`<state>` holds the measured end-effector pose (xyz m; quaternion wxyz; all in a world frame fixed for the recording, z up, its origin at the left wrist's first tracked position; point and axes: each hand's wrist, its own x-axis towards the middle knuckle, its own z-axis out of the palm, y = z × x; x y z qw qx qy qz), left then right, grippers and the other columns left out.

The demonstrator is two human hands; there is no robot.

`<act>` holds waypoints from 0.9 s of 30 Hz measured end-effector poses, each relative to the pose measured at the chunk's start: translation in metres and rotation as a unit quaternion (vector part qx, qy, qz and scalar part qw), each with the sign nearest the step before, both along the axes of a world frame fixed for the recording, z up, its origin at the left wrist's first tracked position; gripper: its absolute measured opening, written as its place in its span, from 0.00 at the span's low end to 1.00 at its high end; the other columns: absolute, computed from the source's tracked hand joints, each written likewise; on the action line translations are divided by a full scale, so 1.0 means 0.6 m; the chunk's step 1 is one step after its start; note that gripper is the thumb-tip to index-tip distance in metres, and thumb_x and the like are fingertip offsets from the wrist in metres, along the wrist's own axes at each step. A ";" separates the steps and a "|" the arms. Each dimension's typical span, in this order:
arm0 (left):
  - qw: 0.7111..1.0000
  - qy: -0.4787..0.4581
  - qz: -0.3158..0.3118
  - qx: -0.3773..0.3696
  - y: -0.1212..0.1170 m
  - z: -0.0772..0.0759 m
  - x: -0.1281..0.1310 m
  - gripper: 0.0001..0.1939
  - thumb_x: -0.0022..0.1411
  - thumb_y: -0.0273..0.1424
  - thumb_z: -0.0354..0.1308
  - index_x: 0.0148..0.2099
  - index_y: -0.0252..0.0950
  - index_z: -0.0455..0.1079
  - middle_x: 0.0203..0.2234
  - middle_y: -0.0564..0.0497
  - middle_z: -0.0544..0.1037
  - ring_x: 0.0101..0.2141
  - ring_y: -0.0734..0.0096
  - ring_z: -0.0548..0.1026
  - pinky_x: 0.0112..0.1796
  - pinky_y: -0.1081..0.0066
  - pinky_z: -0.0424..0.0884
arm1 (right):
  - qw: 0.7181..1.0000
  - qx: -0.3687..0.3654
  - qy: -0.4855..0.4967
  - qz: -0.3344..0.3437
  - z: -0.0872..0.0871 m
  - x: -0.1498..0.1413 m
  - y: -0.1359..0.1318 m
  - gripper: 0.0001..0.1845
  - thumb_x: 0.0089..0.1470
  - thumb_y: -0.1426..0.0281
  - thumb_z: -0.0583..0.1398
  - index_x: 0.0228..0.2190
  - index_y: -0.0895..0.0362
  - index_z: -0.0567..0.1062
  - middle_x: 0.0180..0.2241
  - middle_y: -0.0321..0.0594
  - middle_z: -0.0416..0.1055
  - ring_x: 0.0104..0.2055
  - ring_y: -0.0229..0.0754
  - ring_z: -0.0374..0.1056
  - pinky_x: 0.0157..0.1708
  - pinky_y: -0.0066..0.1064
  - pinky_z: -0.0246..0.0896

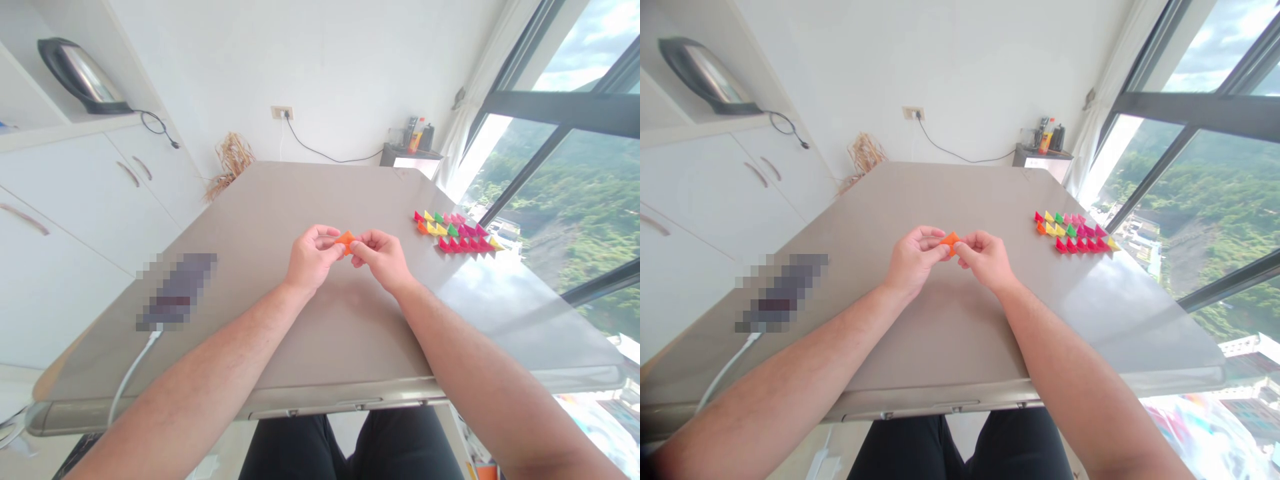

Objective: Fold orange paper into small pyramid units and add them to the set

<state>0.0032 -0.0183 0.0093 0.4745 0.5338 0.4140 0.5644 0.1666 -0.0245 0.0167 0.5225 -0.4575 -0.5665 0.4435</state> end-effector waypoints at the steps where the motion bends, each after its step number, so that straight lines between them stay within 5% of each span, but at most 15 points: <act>1: 1.000 0.011 0.001 0.006 0.000 -0.001 0.000 0.16 0.53 0.34 0.71 0.43 0.38 0.73 0.33 0.48 0.84 0.33 0.66 0.81 0.40 0.62 0.77 | 1.000 -0.003 -0.014 -0.002 0.000 0.000 0.001 0.11 0.47 0.63 0.69 0.26 0.56 0.75 0.22 0.37 0.75 0.26 0.39 0.71 0.30 0.33 0.68; 13: 1.000 -0.013 0.002 -0.016 0.000 0.007 0.001 0.17 0.49 0.30 0.71 0.41 0.38 0.73 0.27 0.52 0.82 0.28 0.67 0.79 0.37 0.63 0.76 | 0.999 0.021 -0.044 -0.008 -0.003 -0.006 -0.002 0.13 0.49 0.60 0.68 0.23 0.55 0.74 0.20 0.36 0.74 0.24 0.37 0.65 0.25 0.30 0.58; 21: 0.997 -0.054 -0.037 -0.036 0.007 -0.002 -0.003 0.18 0.52 0.32 0.70 0.45 0.36 0.77 0.30 0.48 0.84 0.33 0.65 0.81 0.41 0.61 0.77 | 1.000 0.008 0.012 0.008 -0.008 0.005 0.006 0.15 0.47 0.59 0.70 0.24 0.56 0.74 0.20 0.36 0.74 0.24 0.38 0.68 0.28 0.32 0.64; 27: 0.997 0.038 0.057 0.018 0.009 -0.013 0.001 0.12 0.55 0.35 0.69 0.42 0.38 0.78 0.32 0.48 0.84 0.34 0.63 0.82 0.40 0.63 0.77 | 0.995 0.007 -0.057 -0.086 -0.014 -0.008 0.007 0.13 0.47 0.60 0.69 0.29 0.55 0.76 0.24 0.36 0.76 0.24 0.38 0.70 0.27 0.33 0.65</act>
